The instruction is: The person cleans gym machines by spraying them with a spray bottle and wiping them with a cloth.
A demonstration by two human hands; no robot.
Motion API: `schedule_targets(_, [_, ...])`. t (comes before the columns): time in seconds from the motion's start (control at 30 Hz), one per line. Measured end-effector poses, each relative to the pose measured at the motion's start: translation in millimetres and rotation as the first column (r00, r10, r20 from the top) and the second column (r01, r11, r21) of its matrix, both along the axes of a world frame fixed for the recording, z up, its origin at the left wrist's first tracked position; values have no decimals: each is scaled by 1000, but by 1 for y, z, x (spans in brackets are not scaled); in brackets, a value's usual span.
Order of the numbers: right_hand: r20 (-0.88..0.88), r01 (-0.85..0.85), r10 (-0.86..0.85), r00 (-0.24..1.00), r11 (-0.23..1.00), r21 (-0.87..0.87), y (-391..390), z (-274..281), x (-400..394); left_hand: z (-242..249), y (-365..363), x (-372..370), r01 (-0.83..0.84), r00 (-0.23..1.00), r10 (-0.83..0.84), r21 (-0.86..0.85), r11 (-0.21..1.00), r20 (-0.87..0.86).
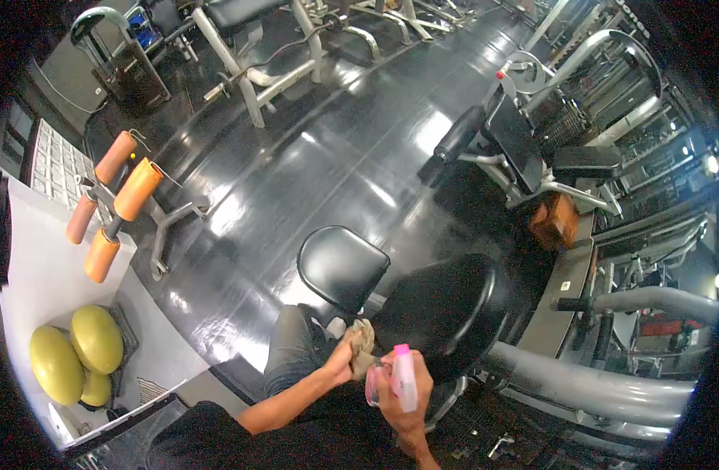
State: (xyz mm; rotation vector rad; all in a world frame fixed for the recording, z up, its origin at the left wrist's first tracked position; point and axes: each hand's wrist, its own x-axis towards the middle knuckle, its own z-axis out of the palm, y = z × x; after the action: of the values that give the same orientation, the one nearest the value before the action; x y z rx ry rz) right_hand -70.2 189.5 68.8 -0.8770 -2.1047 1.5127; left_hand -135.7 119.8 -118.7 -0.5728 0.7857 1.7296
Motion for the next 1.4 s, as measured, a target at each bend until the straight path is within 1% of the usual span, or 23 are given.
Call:
schedule_targets(0.1, [41,-207,202,978,961,184,0,-1,-14,22,-26,-35,-64,966,76,56,996,-248])
schedule_targets(0.13, [22,-214,213,977,968,134,-4,-4,-15,30,-37,-44,-58,922,113,154,986,-370])
schedule_targets(0.17, [0,-222,223,975,971,90,-7,-11,-19,48,-47,-54,72,773,-14,66,995,-634])
schedule_targets(0.2, [-17,-229,233,972,966,120,-10,-15,-23,52,-60,-64,212,490,-133,-30,977,-862])
schedule_targets(0.23, [20,-281,291,956,902,327,-12,-16,-27,57,-69,-69,304,135,-216,-167,938,-967])
schedule_targets(0.3, [152,-348,313,937,860,373,-22,-12,-31,98,-75,-67,340,-61,-304,-306,889,-951])
schedule_targets(0.4, [162,-397,363,918,807,437,-30,-20,-32,101,-77,-51,233,-112,-327,-345,909,-938])
schedule_targets(0.47, [144,-428,407,902,801,419,-36,-31,-32,89,-73,-41,14,-338,-333,-358,934,-880])
schedule_targets(0.5, [138,-428,409,902,800,420,-40,-29,-33,81,-71,-34,10,-342,-335,-360,933,-878])
schedule_targets(0.57, [134,-385,367,920,795,468,-47,-22,-35,72,-66,-19,-98,-65,-174,-167,981,-983])
schedule_targets(0.7, [79,-463,475,877,788,405,-46,-21,-38,72,-68,-17,-242,38,-127,-133,961,-991])
schedule_targets(0.83, [42,-655,681,732,685,319,-18,-32,-42,59,-83,-26,-331,168,-20,-75,941,-986])
schedule_targets(0.9, [-200,-581,564,801,813,-34,-6,-53,-47,74,-89,-37,-344,73,-36,-59,937,-997])
schedule_targets(0.97, [-159,-557,545,823,830,-40,-2,-94,-55,81,-99,-41,-294,23,-159,-158,943,-987])
schedule_targets(1.0, [-285,-637,570,771,709,-303,-7,-113,-59,81,-99,-41,-293,21,-163,-162,942,-986])
schedule_targets(1.03, [-416,-688,553,722,506,-521,-12,-128,-60,80,-101,-42,-291,-30,-206,-188,938,-978])
schedule_targets(1.1, [-365,-679,591,719,485,-551,-18,-139,-61,76,-105,-43,-298,-81,-249,-215,930,-965])
schedule_targets(1.17, [-422,-669,521,742,526,-526,-25,-146,-64,66,-115,-38,-175,-24,-304,-295,939,-953])
schedule_targets(1.23, [-431,-641,474,768,569,-515,-35,-153,-66,53,-115,-30,-193,-1,-258,-253,948,-966])
schedule_targets(1.3, [-402,-506,332,853,713,-486,-42,-157,-68,54,-112,-28,-219,19,-215,-214,952,-976])
schedule_targets(1.33, [-295,-331,197,935,782,-528,-42,-143,-67,67,-104,-30,-321,-15,-127,-116,940,-992])
schedule_targets(1.37, [-172,-190,124,977,871,-453,-37,-135,-72,74,-100,-31,-416,-59,-40,-12,909,-997])
schedule_targets(1.4, [-165,-122,53,985,889,-442,-28,-136,-73,64,-115,-36,-353,-112,-204,-153,923,-972])
